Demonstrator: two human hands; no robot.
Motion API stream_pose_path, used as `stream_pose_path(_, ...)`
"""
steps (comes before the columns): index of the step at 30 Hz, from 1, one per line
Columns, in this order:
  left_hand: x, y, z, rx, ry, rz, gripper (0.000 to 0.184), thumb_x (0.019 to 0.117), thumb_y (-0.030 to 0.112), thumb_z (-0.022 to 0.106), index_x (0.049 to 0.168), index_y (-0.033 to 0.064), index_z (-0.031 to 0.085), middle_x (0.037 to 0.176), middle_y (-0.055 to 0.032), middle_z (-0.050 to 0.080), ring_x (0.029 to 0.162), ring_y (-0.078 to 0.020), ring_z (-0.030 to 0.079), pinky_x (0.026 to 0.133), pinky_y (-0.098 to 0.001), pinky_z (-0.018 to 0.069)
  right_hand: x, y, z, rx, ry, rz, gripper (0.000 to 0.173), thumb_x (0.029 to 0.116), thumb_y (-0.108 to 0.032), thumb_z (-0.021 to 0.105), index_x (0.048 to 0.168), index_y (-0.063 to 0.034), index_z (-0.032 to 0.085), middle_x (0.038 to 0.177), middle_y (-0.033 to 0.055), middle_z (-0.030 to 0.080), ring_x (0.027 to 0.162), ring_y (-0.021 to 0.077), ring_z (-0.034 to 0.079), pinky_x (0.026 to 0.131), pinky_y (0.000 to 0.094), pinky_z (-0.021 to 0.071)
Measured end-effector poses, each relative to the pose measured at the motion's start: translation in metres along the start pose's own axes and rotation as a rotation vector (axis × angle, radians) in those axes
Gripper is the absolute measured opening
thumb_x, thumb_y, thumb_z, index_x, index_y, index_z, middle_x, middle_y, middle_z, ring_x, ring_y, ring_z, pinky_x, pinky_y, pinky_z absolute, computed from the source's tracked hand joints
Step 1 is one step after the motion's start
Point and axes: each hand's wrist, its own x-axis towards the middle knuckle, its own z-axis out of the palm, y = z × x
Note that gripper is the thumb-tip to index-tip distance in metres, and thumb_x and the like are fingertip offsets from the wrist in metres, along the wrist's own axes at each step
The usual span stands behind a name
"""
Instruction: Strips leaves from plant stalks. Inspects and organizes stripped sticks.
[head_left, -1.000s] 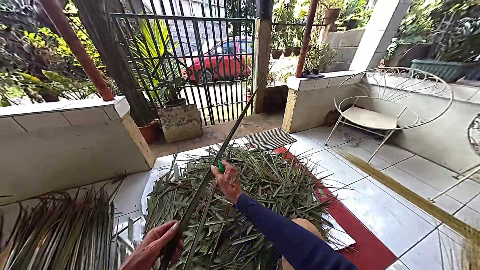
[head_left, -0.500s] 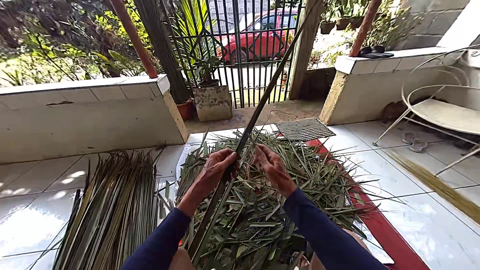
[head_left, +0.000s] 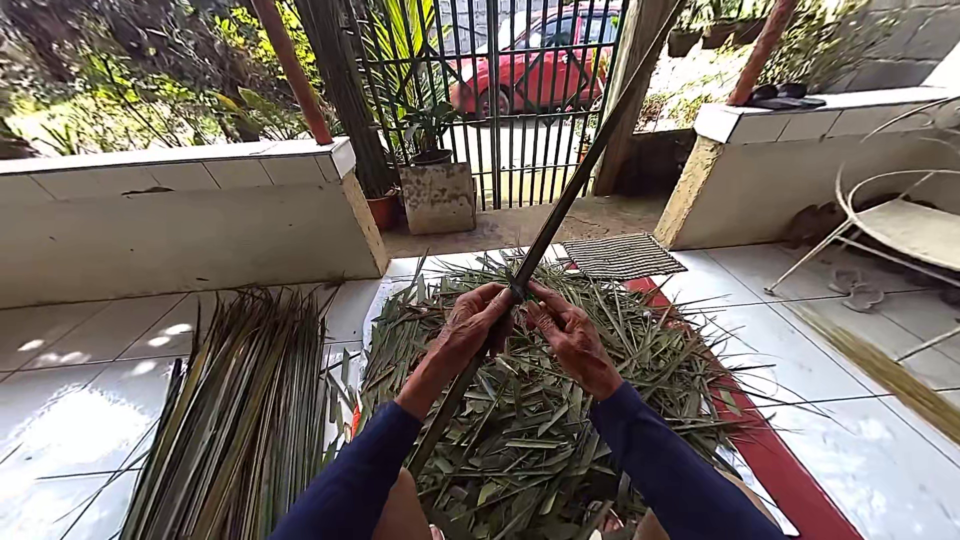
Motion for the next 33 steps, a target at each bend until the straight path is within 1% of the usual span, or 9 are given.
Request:
stream_pose_path(6,0.0,0.007,-0.002,-0.113,-0.04,-0.023,0.025,0.1098,0.023,0.05,0.113,0.0025,0.063,0.064,-0.0058,0.052,0.044,-0.0099,0.046,0.041,-0.0217,0.0436,0.0,-0.008,-0.001,0.001,0.005,-0.024,0.037,0.1064,-0.03,0.057,0.14,-0.0193,0.066,0.085,-0.0002,0.068,0.069,0.008,0.059,0.065,0.0249,0.051)
stream_pose_path(8,-0.001,0.008,-0.003,-0.161,-0.061,-0.048,0.024,0.1098,0.023,0.05,0.112,0.0032,0.063,0.063,-0.004,0.05,0.043,-0.0086,0.045,0.041,-0.0208,0.0426,0.0,-0.008,-0.002,0.008,0.011,-0.03,0.036,0.1059,-0.029,0.058,0.139,-0.0192,0.067,0.089,0.0001,0.07,0.074,0.0077,0.062,0.07,0.0248,0.0538)
stream_pose_path(15,0.003,0.01,-0.01,-0.305,-0.184,-0.119,0.022,0.11,0.024,0.049,0.109,0.0048,0.061,0.059,0.001,0.043,0.041,-0.0056,0.04,0.039,-0.0181,0.0379,0.002,-0.006,-0.002,-0.039,0.046,-0.063,0.034,0.106,-0.028,0.058,0.137,-0.0189,0.068,0.093,-0.0002,0.071,0.077,0.0072,0.063,0.072,0.0241,0.0536)
stream_pose_path(19,0.007,0.008,-0.012,-0.34,-0.228,-0.141,0.022,0.1101,0.024,0.048,0.108,0.0059,0.06,0.059,0.002,0.042,0.041,-0.0052,0.039,0.04,-0.0182,0.0381,0.003,-0.003,-0.002,-0.073,0.072,-0.059,0.034,0.1059,-0.028,0.058,0.137,-0.0199,0.068,0.096,-0.0002,0.073,0.079,0.0072,0.065,0.074,0.0249,0.0549)
stream_pose_path(22,0.009,0.009,-0.01,-0.319,-0.235,-0.151,0.022,0.1096,0.024,0.049,0.109,0.0044,0.061,0.058,0.0019,0.042,0.041,-0.0052,0.039,0.039,-0.0181,0.038,0.004,-0.002,-0.001,-0.158,0.152,-0.043,0.034,0.1053,-0.033,0.059,0.136,-0.0235,0.069,0.099,-0.0022,0.074,0.08,0.0061,0.065,0.075,0.0275,0.0545)
stream_pose_path(25,0.01,0.011,-0.006,-0.304,-0.235,-0.159,0.024,0.1097,0.024,0.049,0.11,0.0037,0.061,0.058,0.0014,0.043,0.041,-0.0052,0.039,0.039,-0.018,0.0379,0.005,-0.001,-0.001,-0.226,0.21,-0.018,0.034,0.1052,-0.036,0.058,0.136,-0.0258,0.069,0.108,-0.0036,0.075,0.086,0.0066,0.067,0.08,0.0319,0.0556)
stream_pose_path(28,0.011,0.013,-0.005,-0.27,-0.209,-0.17,0.025,0.1097,0.025,0.05,0.11,0.0034,0.062,0.058,0.0005,0.044,0.04,-0.0056,0.04,0.039,-0.0183,0.0382,0.008,0.0,0.002,-0.302,0.255,-0.013,0.035,0.1052,-0.04,0.057,0.136,-0.0277,0.069,0.109,-0.0028,0.075,0.087,0.0088,0.067,0.081,0.0368,0.0557)
stream_pose_path(31,0.011,0.016,-0.005,-0.225,-0.2,-0.177,0.027,0.1099,0.026,0.049,0.111,0.0026,0.063,0.059,-0.0002,0.045,0.04,-0.006,0.041,0.039,-0.0188,0.0392,0.011,-0.003,0.004,-0.34,0.279,0.024,0.037,0.105,-0.043,0.056,0.136,-0.0276,0.068,0.118,-0.0034,0.074,0.1,0.0098,0.069,0.09,0.0404,0.0554)
stream_pose_path(33,0.01,0.019,-0.005,-0.206,-0.189,-0.174,0.028,0.1101,0.026,0.048,0.113,0.002,0.063,0.059,-0.0004,0.046,0.04,-0.0058,0.041,0.038,-0.0186,0.0389,0.015,-0.004,0.005,-0.354,0.297,0.023,0.038,0.1052,-0.042,0.056,0.137,-0.0258,0.068,0.12,-0.002,0.073,0.103,0.0118,0.069,0.092,0.0426,0.0547)
